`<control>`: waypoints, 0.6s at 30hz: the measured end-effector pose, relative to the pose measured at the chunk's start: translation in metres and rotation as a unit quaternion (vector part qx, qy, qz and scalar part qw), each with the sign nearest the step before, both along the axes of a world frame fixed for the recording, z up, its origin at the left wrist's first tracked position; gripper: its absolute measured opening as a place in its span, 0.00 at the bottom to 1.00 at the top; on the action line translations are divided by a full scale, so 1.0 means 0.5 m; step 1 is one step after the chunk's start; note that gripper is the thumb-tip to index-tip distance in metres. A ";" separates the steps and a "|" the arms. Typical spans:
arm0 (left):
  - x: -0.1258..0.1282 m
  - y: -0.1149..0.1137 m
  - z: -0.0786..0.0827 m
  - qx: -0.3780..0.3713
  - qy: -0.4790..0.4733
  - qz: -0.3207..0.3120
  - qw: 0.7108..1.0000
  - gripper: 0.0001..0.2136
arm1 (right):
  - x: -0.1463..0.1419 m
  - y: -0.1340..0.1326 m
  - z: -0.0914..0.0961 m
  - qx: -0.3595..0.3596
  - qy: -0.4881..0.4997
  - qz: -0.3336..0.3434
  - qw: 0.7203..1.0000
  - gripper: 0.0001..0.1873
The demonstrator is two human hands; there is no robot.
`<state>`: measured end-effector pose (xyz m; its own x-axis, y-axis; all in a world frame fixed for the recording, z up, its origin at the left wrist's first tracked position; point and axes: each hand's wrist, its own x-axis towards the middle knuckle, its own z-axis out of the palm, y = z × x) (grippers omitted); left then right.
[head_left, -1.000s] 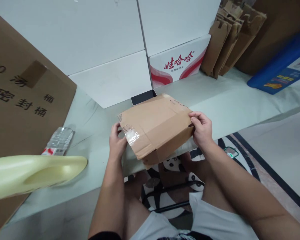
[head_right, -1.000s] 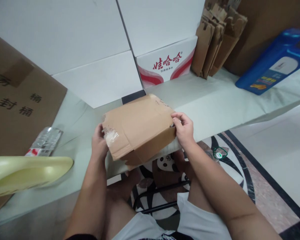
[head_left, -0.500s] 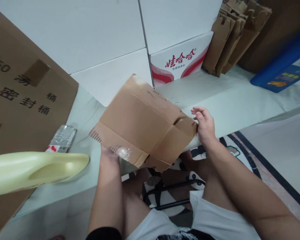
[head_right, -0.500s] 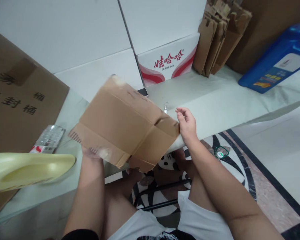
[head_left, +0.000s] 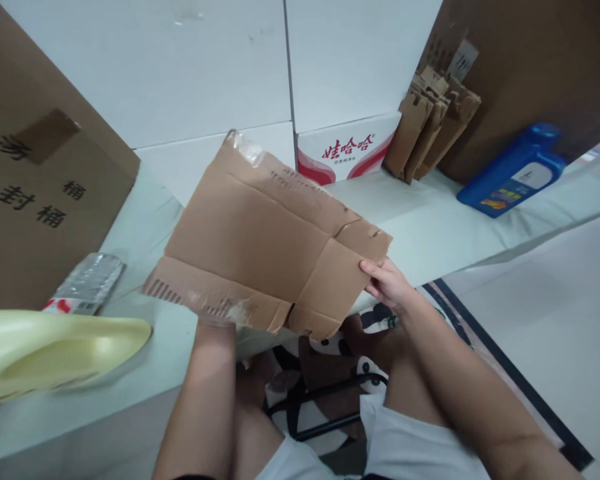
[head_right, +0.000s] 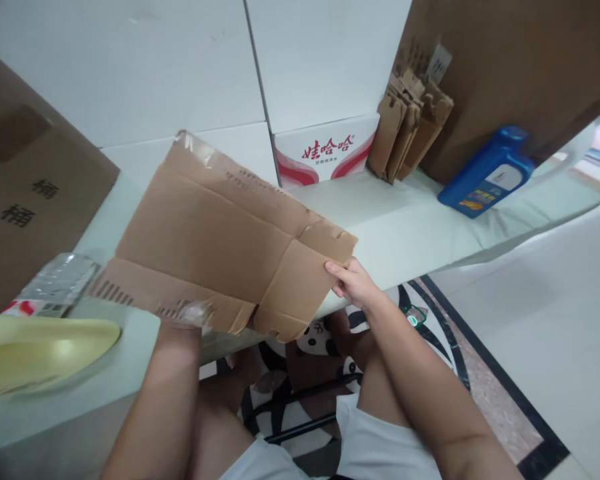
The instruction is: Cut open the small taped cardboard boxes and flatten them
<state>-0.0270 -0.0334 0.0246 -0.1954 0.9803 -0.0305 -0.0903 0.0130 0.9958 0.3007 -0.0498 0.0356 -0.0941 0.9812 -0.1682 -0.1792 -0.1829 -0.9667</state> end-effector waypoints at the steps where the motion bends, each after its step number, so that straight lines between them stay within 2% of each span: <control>1: 0.005 0.008 0.005 -0.002 -0.031 -0.004 1.000 0.20 | 0.020 -0.006 0.014 0.011 -0.004 -0.033 0.999 0.33; 3: 0.012 0.026 0.013 -0.043 -0.117 -0.007 0.992 0.16 | 0.080 -0.023 0.046 0.045 -0.019 -0.135 0.990 0.30; 5: 0.015 0.039 0.015 -0.103 -0.177 -0.003 0.979 0.13 | 0.157 -0.048 0.077 0.088 -0.046 -0.265 0.959 0.29; 8: 0.017 0.046 0.015 -0.138 -0.197 0.000 0.971 0.12 | 0.275 -0.096 0.107 0.156 -0.141 -0.462 0.861 0.31; 9: 0.020 0.045 0.016 -0.138 -0.204 -0.005 0.969 0.12 | 0.309 -0.111 0.111 0.156 -0.198 -0.492 0.833 0.30; 11: 0.030 0.042 0.020 -0.141 -0.219 -0.011 0.965 0.10 | 0.370 -0.130 0.109 0.125 -0.291 -0.535 0.783 0.29; 13: 0.044 0.041 0.024 -0.151 -0.223 -0.013 0.963 0.09 | 0.418 -0.129 0.102 0.069 -0.352 -0.551 0.753 0.28; 16: 0.063 0.044 0.025 -0.163 -0.212 -0.021 0.964 0.08 | 0.467 -0.085 0.099 -0.030 -0.444 -0.549 0.708 0.25; 18: 0.070 0.048 0.020 -0.163 -0.203 -0.032 0.965 0.08 | 0.483 -0.039 0.109 -0.068 -0.490 -0.528 0.690 0.25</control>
